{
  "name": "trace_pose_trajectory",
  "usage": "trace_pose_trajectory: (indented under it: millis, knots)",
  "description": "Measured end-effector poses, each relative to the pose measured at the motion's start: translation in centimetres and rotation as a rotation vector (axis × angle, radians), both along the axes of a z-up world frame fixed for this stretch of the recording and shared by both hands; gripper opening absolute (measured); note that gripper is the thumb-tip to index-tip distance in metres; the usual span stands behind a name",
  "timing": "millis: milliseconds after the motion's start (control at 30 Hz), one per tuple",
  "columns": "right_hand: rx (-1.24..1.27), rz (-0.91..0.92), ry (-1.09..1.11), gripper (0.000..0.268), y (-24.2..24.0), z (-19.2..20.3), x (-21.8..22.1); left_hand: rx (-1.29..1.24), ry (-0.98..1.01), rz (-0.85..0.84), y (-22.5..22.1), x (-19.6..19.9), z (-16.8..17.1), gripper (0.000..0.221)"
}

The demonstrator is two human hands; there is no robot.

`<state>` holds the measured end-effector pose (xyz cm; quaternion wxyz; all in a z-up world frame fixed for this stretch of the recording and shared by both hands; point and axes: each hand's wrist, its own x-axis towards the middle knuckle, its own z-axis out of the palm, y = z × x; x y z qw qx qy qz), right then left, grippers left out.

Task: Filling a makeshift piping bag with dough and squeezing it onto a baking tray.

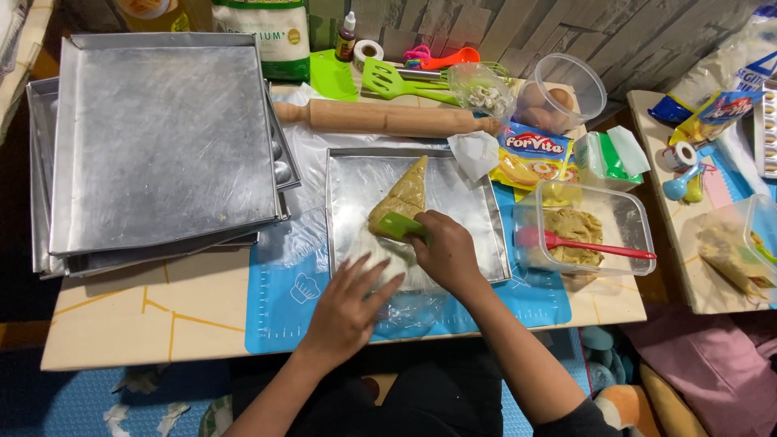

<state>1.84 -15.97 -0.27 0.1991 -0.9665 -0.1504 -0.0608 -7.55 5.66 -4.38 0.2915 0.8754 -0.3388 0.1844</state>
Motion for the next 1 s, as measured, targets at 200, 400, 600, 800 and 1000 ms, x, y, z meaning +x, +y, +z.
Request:
trace_pose_trajectory:
  millis: [200,400,600,800,1000]
  knots:
    - [-0.162,0.147,-0.272,0.007,4.9,-0.8,-0.8,-0.198,-0.238,0.181,0.1,0.8,-2.7,0.024]
    - [-0.219,0.094,-0.377,0.009,6.4,-1.4,0.7,-0.234,-0.289,0.17,-0.5,0.9,-2.2,0.022]
    - [0.375,0.069,0.175,0.035,2.6,0.1,4.3,-0.149,-0.207,0.21,1.5,0.2,-1.9,0.023]
    - [-0.278,-0.215,-0.303,0.045,-4.9,2.7,2.7,-0.371,0.358,-0.003,6.5,0.5,2.7,0.029]
    - [-0.557,-0.118,-0.041,0.058,-2.7,0.8,0.8,-0.089,0.401,0.153,-0.2,5.6,7.5,0.062]
